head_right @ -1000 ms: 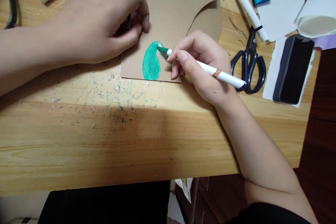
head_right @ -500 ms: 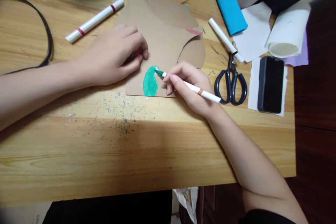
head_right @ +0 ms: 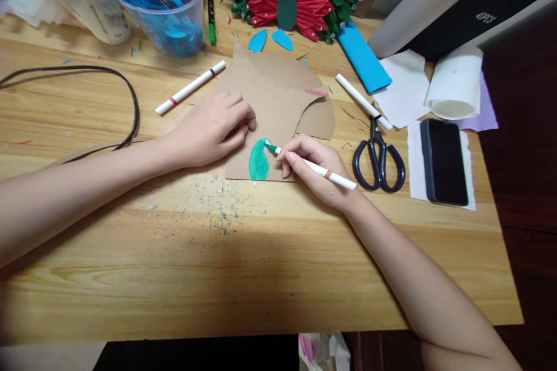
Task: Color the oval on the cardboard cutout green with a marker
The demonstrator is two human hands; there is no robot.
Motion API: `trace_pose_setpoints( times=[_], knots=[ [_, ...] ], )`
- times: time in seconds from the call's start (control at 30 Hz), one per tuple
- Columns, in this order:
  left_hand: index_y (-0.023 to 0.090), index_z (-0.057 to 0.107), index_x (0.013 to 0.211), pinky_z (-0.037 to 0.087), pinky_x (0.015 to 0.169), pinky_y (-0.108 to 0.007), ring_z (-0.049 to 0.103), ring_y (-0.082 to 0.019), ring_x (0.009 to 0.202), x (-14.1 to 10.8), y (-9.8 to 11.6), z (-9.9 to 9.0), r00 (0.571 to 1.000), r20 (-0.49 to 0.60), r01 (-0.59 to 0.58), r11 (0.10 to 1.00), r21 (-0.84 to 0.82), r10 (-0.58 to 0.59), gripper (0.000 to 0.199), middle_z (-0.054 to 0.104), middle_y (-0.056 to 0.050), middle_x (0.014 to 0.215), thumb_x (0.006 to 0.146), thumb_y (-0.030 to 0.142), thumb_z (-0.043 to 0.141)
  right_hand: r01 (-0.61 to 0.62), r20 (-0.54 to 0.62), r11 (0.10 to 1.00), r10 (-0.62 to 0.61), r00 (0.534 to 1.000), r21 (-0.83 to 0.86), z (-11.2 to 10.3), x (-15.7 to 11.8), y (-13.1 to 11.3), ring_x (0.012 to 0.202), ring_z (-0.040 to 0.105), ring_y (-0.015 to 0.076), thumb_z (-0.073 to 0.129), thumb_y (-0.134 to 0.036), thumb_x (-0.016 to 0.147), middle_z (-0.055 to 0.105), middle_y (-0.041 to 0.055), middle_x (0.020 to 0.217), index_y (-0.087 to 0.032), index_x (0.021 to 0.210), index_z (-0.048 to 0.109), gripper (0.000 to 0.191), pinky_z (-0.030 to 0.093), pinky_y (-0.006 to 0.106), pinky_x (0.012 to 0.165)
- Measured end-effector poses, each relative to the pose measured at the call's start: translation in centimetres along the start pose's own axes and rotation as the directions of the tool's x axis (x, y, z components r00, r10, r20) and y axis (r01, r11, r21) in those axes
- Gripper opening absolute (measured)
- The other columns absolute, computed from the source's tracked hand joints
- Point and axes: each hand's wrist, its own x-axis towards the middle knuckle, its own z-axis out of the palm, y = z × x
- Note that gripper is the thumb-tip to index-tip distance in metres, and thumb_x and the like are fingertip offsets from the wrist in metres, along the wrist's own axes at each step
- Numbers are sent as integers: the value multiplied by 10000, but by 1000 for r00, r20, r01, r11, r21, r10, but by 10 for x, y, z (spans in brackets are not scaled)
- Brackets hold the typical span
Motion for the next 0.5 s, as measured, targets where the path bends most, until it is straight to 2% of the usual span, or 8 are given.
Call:
trace_pose_setpoints(
  times=[0.5],
  knots=[
    [168,545,956,353,744,-312,491,-176,860,-1,-1,-1,1000,14,-16,1000,10,16,169,580,-64,956,883,180,393,-29,32,1000,28,999,9,-1,0,-4,632,572,135,529,-352,917,608,-3,671,-229,837,603,165,449,274,610]
  ],
)
